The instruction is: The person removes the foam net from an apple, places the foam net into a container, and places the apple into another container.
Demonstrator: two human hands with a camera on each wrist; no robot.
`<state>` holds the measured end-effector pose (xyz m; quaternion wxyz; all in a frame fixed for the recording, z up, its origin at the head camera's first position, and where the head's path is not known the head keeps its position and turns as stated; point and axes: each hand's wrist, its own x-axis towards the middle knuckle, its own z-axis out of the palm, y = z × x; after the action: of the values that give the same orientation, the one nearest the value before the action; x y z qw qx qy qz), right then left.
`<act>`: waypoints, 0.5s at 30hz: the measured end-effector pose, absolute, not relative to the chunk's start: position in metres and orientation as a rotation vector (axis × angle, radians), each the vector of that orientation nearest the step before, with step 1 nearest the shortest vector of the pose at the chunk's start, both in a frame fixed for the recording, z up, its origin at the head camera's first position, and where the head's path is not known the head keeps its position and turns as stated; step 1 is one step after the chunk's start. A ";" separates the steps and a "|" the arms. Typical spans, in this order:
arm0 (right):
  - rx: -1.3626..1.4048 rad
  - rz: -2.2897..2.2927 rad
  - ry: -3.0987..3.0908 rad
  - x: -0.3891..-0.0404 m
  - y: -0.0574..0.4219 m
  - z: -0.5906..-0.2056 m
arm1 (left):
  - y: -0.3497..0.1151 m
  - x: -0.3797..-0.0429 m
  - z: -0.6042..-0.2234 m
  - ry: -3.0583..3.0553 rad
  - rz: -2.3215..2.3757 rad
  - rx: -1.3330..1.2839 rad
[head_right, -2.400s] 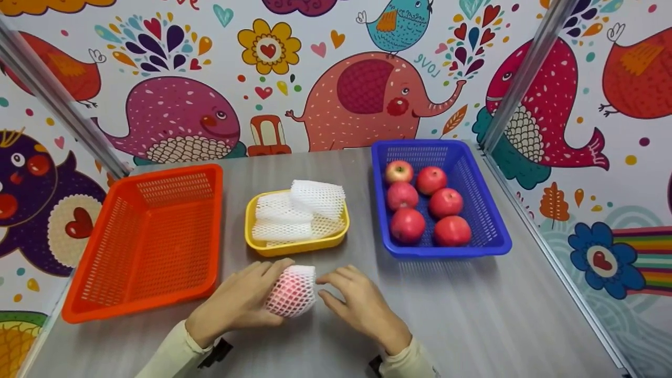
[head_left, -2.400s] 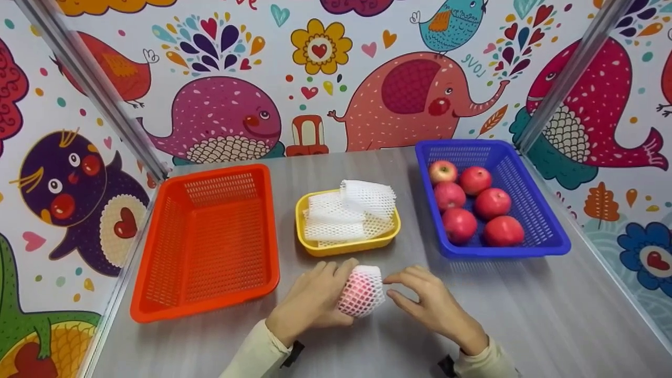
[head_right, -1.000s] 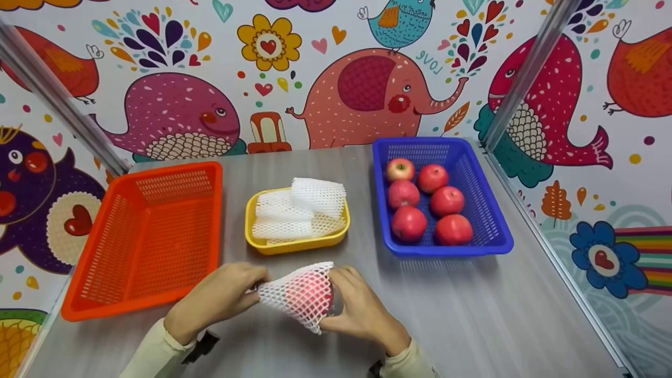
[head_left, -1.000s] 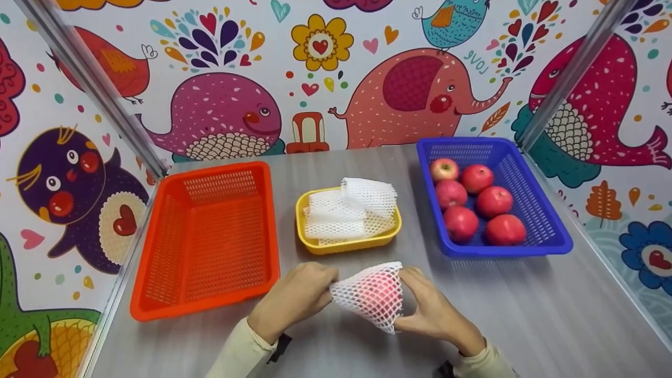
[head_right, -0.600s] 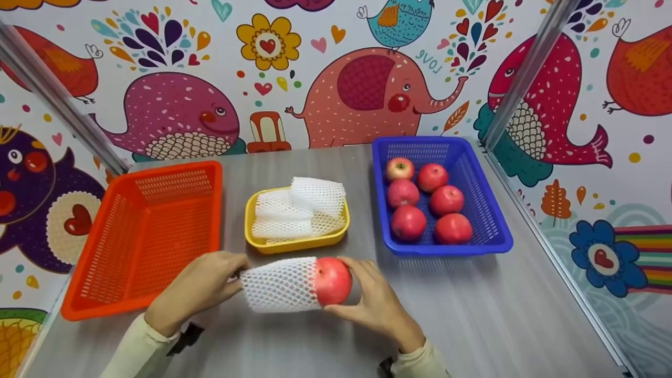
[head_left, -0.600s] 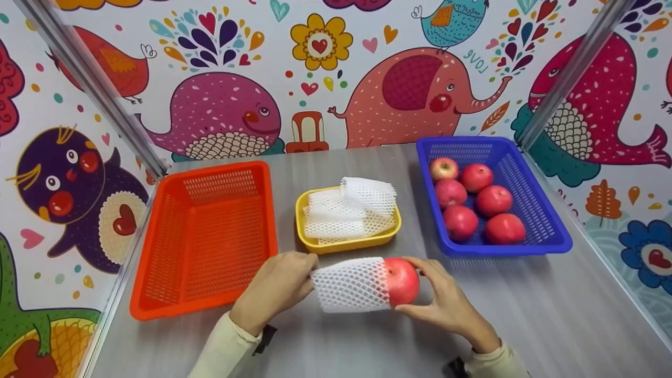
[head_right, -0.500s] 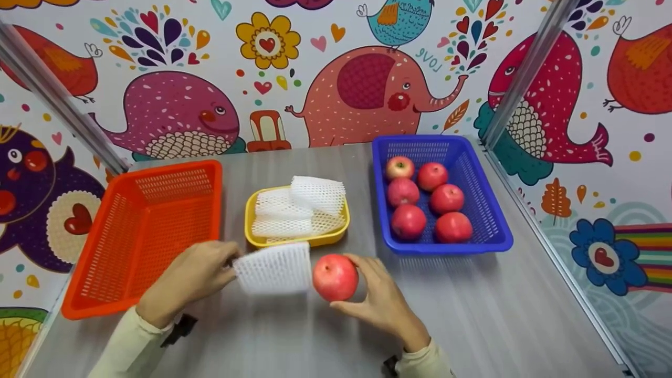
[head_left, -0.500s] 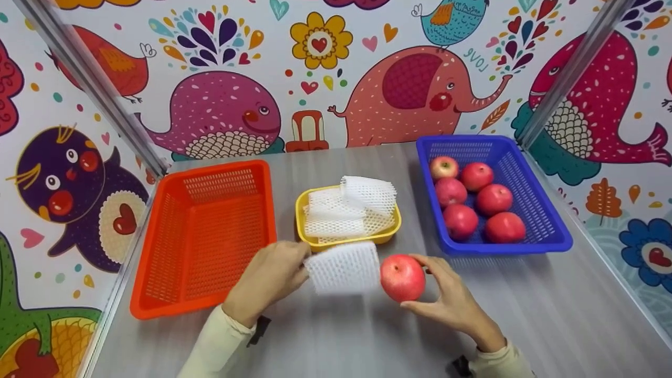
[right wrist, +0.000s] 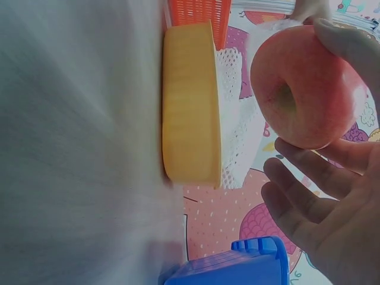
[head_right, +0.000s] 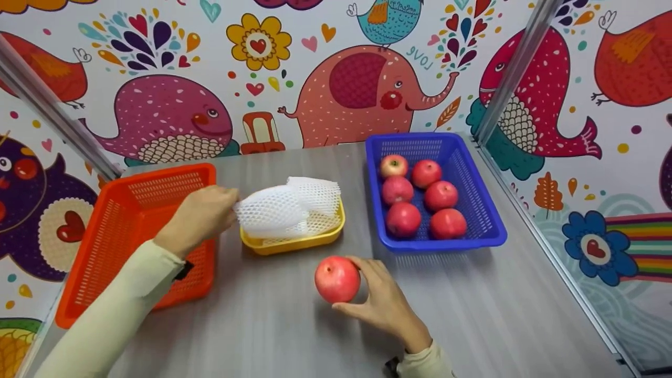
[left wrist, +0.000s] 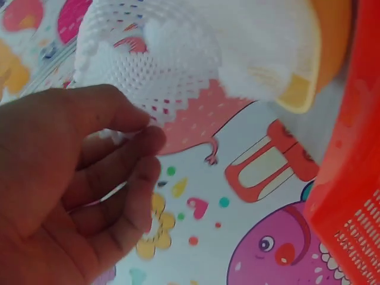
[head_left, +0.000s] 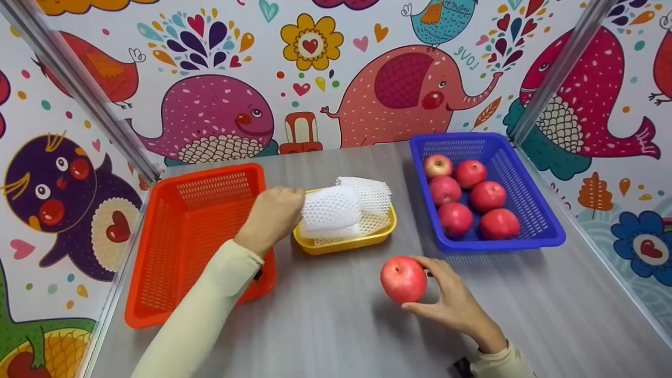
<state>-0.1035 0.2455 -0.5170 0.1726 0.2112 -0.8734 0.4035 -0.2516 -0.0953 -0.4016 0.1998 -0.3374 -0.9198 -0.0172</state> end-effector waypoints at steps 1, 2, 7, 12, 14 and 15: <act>0.600 1.136 -2.482 -0.103 0.246 -0.517 | -0.091 -0.254 -0.408 -2.569 0.013 -0.957; 0.598 1.128 -2.486 -0.102 0.246 -0.517 | -0.086 -0.257 -0.415 -2.575 0.078 -0.968; 0.571 1.117 -2.496 -0.101 0.248 -0.518 | -0.059 -0.264 -0.441 -2.644 0.382 -1.027; 0.550 1.120 -2.521 -0.100 0.249 -0.517 | -0.038 -0.268 -0.460 -2.685 0.607 -1.031; 0.551 1.124 -2.520 -0.100 0.250 -0.517 | -0.033 -0.269 -0.464 -2.733 0.684 -1.046; 0.550 1.125 -2.521 -0.100 0.250 -0.518 | -0.032 -0.269 -0.466 -2.765 0.718 -1.058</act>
<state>-0.1000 0.2502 -0.5176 0.1628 0.1927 -0.8836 0.3944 -0.2690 -0.0316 -0.4662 0.0478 -0.3469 -0.9066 0.2354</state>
